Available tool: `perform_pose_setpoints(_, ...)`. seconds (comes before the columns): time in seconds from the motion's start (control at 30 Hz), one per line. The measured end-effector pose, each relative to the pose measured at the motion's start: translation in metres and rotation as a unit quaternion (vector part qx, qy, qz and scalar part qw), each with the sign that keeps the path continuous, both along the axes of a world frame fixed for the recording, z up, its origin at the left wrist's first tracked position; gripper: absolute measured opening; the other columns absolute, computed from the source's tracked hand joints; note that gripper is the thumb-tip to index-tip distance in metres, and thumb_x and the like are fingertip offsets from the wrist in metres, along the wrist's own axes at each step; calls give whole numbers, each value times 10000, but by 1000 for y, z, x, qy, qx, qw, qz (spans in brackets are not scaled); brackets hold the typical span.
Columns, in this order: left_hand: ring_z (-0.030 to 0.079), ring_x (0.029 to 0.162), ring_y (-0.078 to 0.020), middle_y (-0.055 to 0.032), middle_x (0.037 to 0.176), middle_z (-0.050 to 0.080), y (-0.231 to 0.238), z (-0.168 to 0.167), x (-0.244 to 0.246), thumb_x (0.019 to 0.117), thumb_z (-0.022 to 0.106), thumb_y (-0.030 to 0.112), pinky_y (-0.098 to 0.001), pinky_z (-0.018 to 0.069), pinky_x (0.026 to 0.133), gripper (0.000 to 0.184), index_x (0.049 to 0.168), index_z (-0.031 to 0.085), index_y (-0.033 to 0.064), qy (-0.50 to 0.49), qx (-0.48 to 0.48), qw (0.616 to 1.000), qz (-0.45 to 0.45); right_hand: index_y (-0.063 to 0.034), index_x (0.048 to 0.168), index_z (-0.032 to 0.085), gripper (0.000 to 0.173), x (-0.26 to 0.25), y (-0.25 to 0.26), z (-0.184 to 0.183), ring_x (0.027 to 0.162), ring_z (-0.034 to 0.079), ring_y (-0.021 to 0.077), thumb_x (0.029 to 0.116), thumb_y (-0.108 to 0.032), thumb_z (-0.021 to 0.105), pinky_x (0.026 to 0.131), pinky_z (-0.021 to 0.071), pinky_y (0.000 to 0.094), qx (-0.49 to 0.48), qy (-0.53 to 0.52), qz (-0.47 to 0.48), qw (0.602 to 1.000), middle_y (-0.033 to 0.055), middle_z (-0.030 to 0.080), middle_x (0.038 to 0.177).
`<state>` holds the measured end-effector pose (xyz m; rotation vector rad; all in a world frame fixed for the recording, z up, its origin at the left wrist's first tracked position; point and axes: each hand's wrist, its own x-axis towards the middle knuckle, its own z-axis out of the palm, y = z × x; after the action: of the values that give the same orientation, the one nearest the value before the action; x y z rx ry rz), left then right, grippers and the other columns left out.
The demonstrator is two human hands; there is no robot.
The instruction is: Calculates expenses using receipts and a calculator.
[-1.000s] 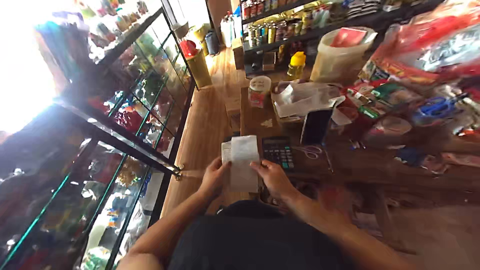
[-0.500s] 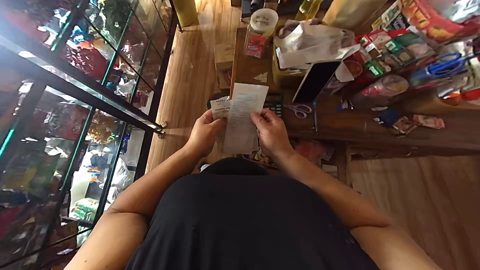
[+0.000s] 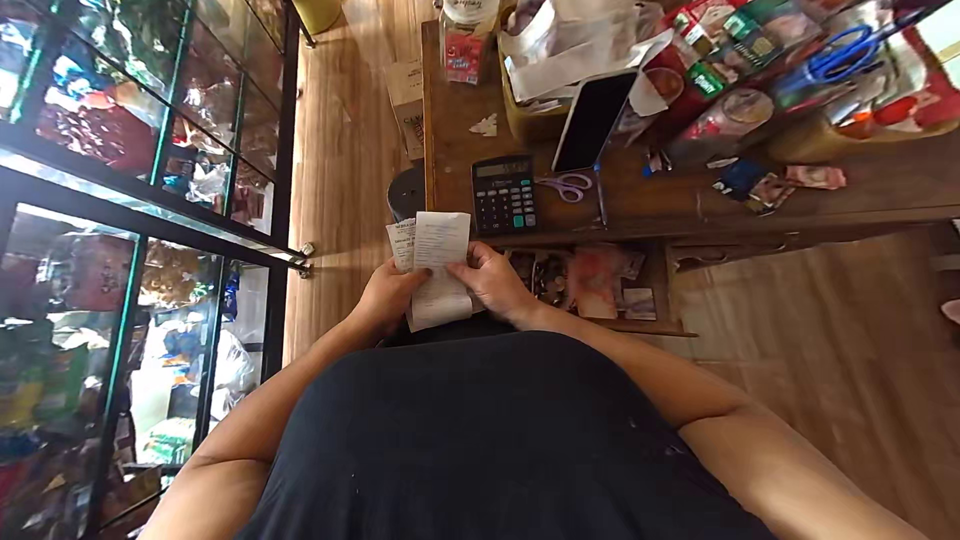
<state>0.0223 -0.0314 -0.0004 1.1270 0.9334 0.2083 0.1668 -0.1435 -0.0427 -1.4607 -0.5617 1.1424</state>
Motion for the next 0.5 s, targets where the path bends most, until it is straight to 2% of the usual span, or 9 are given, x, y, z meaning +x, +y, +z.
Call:
perform_pose_setpoints(0.1,743,805,-180,-101,941,744,-2,-1,2,1036,542,29,-357,635,746,207,1240,577,30,-3,-1,1000,12,-40,1283,557,321,-1,-2,1,834,705,127,1009,-163,669,777,604,309,12,15,-13,1000,82,707,999)
perform_pose_setpoints(0.2,735,789,-162,-80,938,740,-3,1,4,1054,519,58,-347,631,722,184,1228,579,52,-7,7,999,45,-54,1284,563,289,-2,-4,-1,815,700,120,1050,-219,605,753,602,308,13,13,-9,1000,73,700,980)
perform_pose_setpoints(0.4,720,758,-147,-63,911,727,0,2,-2,1014,447,14,-341,620,687,233,1199,577,71,-40,5,995,87,-39,1137,633,152,-3,-6,-5,778,678,98,1028,-144,624,718,581,288,1,7,4,1000,50,696,907)
perform_pose_setpoints(0.5,719,753,-140,-63,909,729,1,5,-3,1010,441,17,-332,618,678,235,1189,585,71,-40,9,996,75,-59,1215,577,236,-5,-7,-2,789,686,92,1006,-136,656,719,587,270,36,13,13,999,40,697,939)
